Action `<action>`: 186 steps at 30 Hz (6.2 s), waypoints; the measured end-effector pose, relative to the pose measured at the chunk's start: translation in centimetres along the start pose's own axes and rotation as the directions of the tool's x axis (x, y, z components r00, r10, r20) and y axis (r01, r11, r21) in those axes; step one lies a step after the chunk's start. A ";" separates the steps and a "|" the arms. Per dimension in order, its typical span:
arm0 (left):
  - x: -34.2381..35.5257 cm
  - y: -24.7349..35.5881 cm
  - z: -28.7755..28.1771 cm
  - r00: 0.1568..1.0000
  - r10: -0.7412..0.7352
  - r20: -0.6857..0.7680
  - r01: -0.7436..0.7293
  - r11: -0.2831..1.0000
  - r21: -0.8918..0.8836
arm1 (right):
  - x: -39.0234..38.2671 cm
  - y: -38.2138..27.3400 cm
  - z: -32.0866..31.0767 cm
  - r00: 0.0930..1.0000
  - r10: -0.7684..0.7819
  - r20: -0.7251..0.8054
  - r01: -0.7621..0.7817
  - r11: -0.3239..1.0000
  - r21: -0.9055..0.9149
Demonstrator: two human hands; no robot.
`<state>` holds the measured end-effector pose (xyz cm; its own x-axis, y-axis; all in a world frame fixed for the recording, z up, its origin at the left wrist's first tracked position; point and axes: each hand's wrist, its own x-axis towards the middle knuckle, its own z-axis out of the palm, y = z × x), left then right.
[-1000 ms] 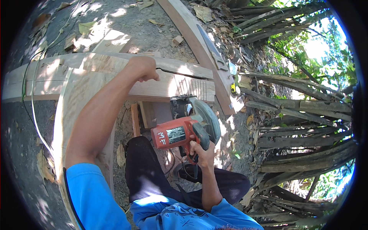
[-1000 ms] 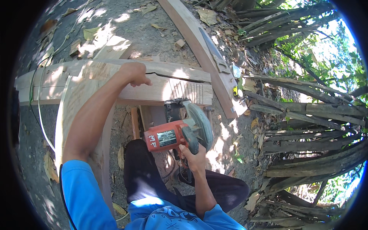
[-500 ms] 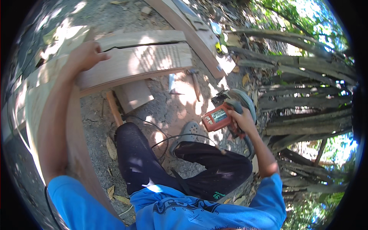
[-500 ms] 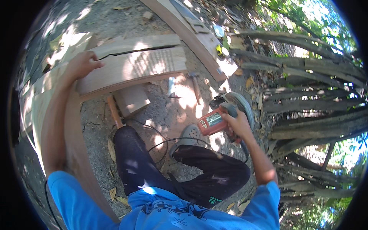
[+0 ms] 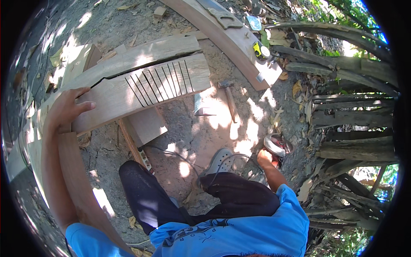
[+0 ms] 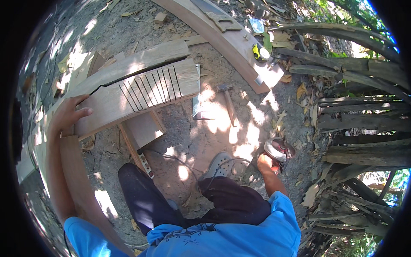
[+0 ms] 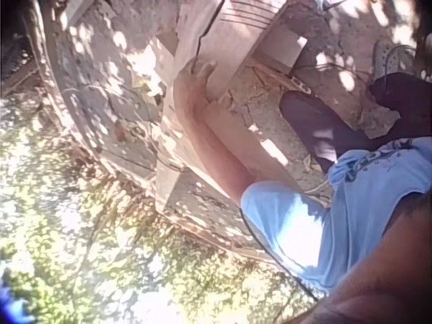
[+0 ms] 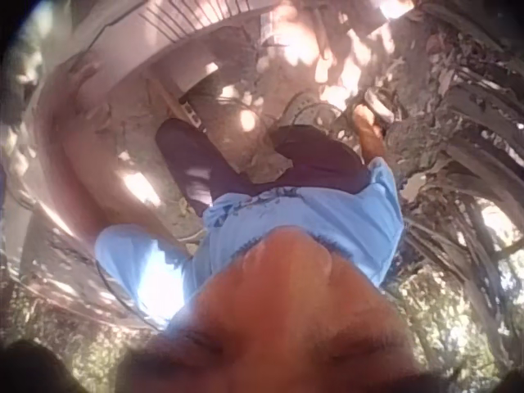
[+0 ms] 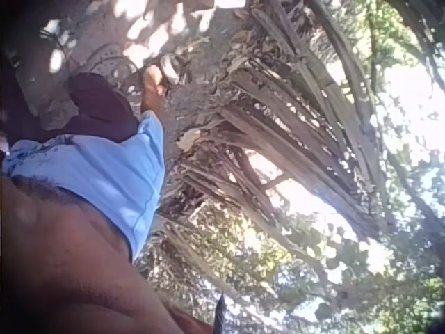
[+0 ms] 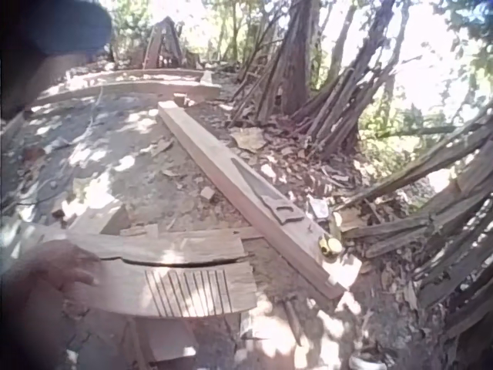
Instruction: Cutting and chiseling wood pieces in an outdoor workshop.
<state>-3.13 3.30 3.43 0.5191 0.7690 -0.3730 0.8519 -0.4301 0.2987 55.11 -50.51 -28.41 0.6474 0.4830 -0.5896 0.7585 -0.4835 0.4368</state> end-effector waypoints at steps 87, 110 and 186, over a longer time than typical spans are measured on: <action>-1.0 24.8 5.2 0.681 -0.018 -0.732 -0.515 0.699 -0.497 | 7.7 -19.0 -6.9 0.959 -0.226 -0.173 0.173 -0.016 0.985; 9.2 31.2 2.0 0.778 0.136 -0.614 -0.519 0.690 -0.504 | 3.4 -17.4 -11.8 0.958 -0.236 -0.163 0.255 0.441 0.860; 12.6 35.8 12.1 0.574 0.290 -0.765 -0.585 0.800 -0.136 | -1.9 -9.8 -32.1 0.900 -0.043 -0.433 0.310 -0.633 0.709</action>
<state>34.73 -8.16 -1.25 0.4924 0.6788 0.5448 0.3683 -0.7296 0.5762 48.83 -23.25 -9.83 0.5821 0.7719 -0.2558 -0.3317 -0.0618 -0.9413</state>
